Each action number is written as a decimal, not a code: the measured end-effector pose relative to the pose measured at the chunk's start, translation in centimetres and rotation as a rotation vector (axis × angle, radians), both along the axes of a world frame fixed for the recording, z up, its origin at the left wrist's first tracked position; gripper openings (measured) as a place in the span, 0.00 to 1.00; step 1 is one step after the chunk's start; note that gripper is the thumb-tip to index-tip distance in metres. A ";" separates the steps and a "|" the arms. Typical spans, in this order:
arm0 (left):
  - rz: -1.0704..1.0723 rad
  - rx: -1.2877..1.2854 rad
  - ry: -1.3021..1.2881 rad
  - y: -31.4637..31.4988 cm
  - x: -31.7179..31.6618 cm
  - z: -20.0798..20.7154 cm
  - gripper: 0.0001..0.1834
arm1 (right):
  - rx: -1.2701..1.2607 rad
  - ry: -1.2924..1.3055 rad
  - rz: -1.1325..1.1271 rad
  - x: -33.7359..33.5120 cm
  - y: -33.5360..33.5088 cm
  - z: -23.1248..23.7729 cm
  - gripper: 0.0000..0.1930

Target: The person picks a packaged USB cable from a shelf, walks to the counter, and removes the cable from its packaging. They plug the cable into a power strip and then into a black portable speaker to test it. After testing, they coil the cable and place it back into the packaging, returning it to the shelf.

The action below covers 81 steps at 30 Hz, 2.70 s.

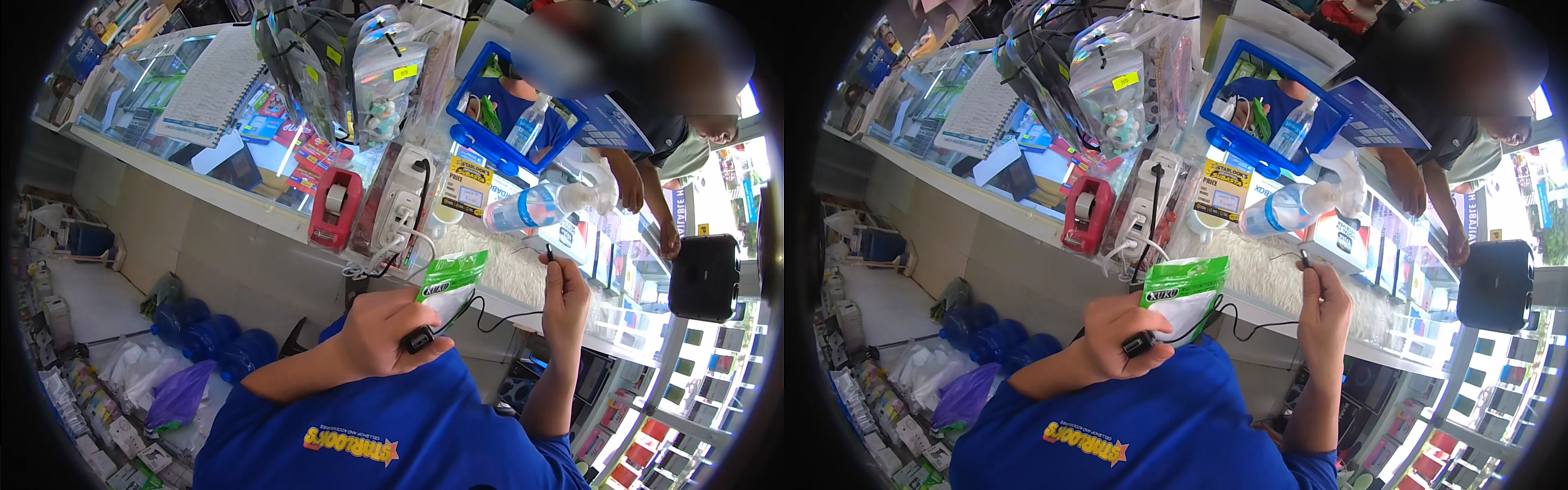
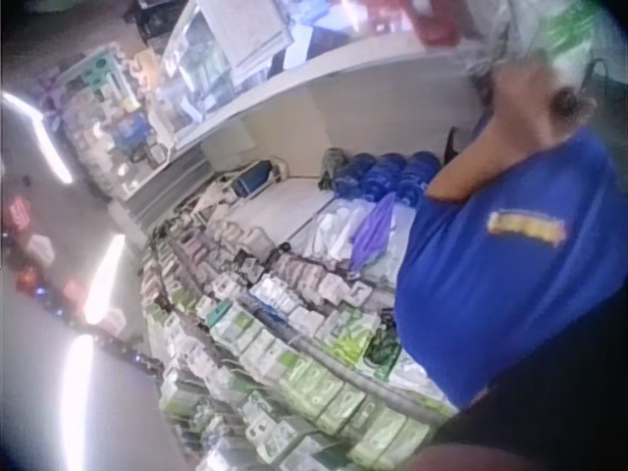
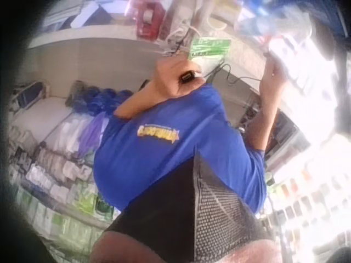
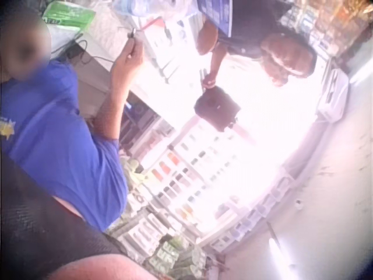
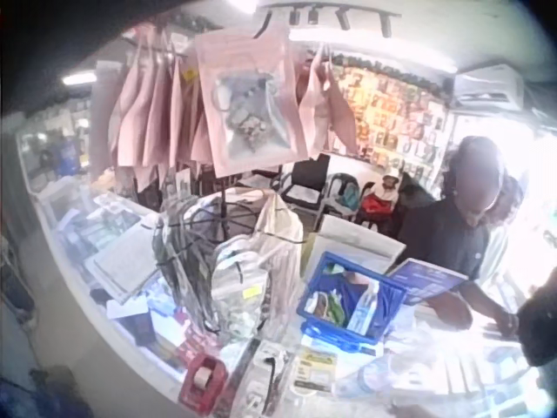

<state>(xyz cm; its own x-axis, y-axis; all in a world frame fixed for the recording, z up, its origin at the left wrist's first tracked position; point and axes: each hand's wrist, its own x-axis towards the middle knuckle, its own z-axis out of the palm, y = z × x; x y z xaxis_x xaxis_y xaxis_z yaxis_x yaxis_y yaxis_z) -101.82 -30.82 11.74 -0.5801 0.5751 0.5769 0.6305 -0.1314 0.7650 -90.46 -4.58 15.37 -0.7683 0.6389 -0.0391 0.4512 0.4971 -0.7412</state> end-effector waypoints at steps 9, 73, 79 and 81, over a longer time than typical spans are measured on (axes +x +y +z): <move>-0.036 -0.077 -0.053 2.0 0.2 -1.1 0.19 | 0.384 -0.011 -0.017 -0.1 2.1 -5.6 0.07; -0.314 -0.254 -0.395 -6.9 -15.4 4.6 0.13 | -0.487 0.035 0.645 -9.3 -4.4 6.2 0.34; -0.343 -0.398 -0.375 -5.6 -15.9 4.9 0.06 | -0.110 0.001 0.526 -9.8 -5.8 6.7 0.26; -0.358 -0.384 -0.330 -4.9 -15.9 4.9 0.06 | -0.006 -0.027 0.524 -10.1 -6.3 6.8 0.25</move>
<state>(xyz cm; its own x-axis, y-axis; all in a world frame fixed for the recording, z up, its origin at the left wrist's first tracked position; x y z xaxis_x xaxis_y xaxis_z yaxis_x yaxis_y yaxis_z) -117.69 -35.75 16.66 -0.4256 0.8978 0.1137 0.3208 0.0321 0.9466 -100.52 -10.90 22.18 -0.9834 0.1693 -0.0659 0.1624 0.6568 -0.7363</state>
